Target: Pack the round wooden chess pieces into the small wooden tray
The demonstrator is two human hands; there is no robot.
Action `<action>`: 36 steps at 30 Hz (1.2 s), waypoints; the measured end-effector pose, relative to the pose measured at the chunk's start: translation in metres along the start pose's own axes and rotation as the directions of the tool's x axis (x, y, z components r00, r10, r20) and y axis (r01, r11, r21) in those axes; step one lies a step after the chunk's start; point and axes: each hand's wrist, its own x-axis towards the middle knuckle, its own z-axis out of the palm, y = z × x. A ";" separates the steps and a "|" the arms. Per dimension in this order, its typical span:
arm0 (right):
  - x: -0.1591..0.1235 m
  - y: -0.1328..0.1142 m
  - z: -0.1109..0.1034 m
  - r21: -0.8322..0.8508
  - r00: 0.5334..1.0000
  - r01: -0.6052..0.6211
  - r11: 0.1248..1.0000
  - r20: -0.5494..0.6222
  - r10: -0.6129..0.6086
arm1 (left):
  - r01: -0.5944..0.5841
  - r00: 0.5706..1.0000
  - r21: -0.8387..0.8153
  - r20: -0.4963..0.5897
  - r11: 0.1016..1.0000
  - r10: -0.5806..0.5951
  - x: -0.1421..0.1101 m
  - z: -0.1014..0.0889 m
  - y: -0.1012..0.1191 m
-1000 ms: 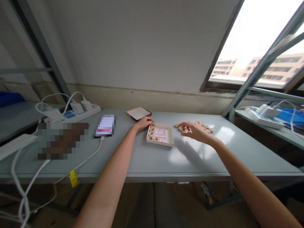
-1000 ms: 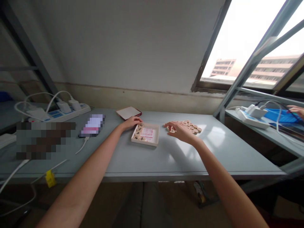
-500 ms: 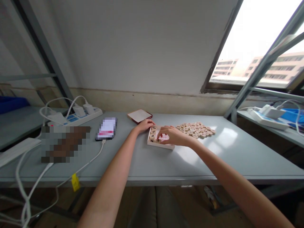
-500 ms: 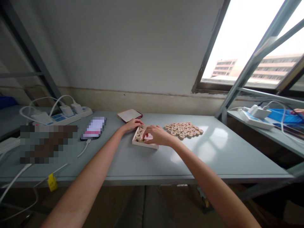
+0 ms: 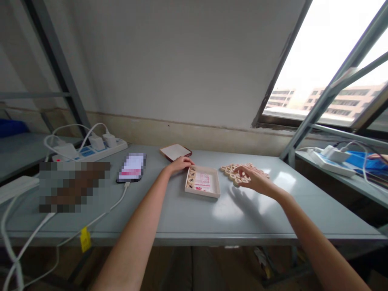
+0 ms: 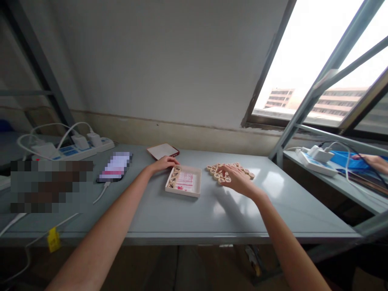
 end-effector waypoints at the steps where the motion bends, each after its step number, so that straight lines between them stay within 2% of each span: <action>1: 0.003 -0.009 -0.002 0.027 1.000 0.030 0.999 0.005 -0.030 | 0.001 1.000 -0.012 0.027 1.000 -0.001 -0.001 -0.002 0.000; 5: 0.030 -0.058 -0.004 0.086 0.987 0.158 0.984 0.009 -0.160 | 0.006 0.995 -0.038 0.100 0.999 -0.002 -0.004 -0.009 0.002; 8: 0.060 -0.091 0.012 -0.009 0.958 0.286 0.958 0.036 -0.286 | -0.004 0.990 -0.048 0.139 0.999 0.010 -0.006 -0.013 0.002; 10: 0.079 -0.108 0.026 -0.099 0.946 0.322 0.941 0.062 -0.318 | -0.011 0.987 -0.045 0.160 0.999 0.019 -0.007 -0.014 0.001; 13: 0.097 -0.122 0.041 -0.177 0.943 0.332 0.926 0.034 -0.331 | -0.019 0.986 -0.016 0.165 1.000 0.021 -0.008 -0.017 0.001; 17: 0.101 -0.116 0.038 -0.077 0.959 0.284 0.956 0.010 -0.284 | 0.007 0.990 0.036 0.143 0.999 -0.012 -0.009 -0.018 0.002; 22: 0.086 -0.073 0.017 0.117 0.991 0.136 0.984 -0.005 -0.136 | 0.027 0.990 0.011 0.138 1.000 -0.028 -0.008 -0.017 0.002; 25: 0.075 -0.045 0.014 0.091 0.997 0.052 0.994 0.060 -0.058 | 0.037 0.987 -0.009 0.159 0.999 -0.036 -0.008 -0.016 0.002; 28: 0.067 -0.028 0.017 0.023 0.994 -0.004 1.000 0.105 0.001 | 0.021 0.985 -0.009 0.173 1.000 -0.019 -0.009 -0.016 0.003; 32: 0.064 -0.038 0.017 0.034 0.998 -0.012 0.999 0.064 0.010 | 0.026 0.985 -0.024 0.169 0.999 -0.021 -0.011 -0.016 0.004; 34: 0.064 -0.056 0.015 0.098 0.997 0.044 0.994 0.059 -0.050 | 0.038 0.984 -0.031 0.175 0.999 -0.031 -0.010 -0.015 0.005; 36: 0.065 -0.080 0.015 0.141 0.983 0.152 0.978 0.081 -0.164 | 0.037 0.983 -0.028 0.182 0.999 -0.031 -0.010 -0.015 0.004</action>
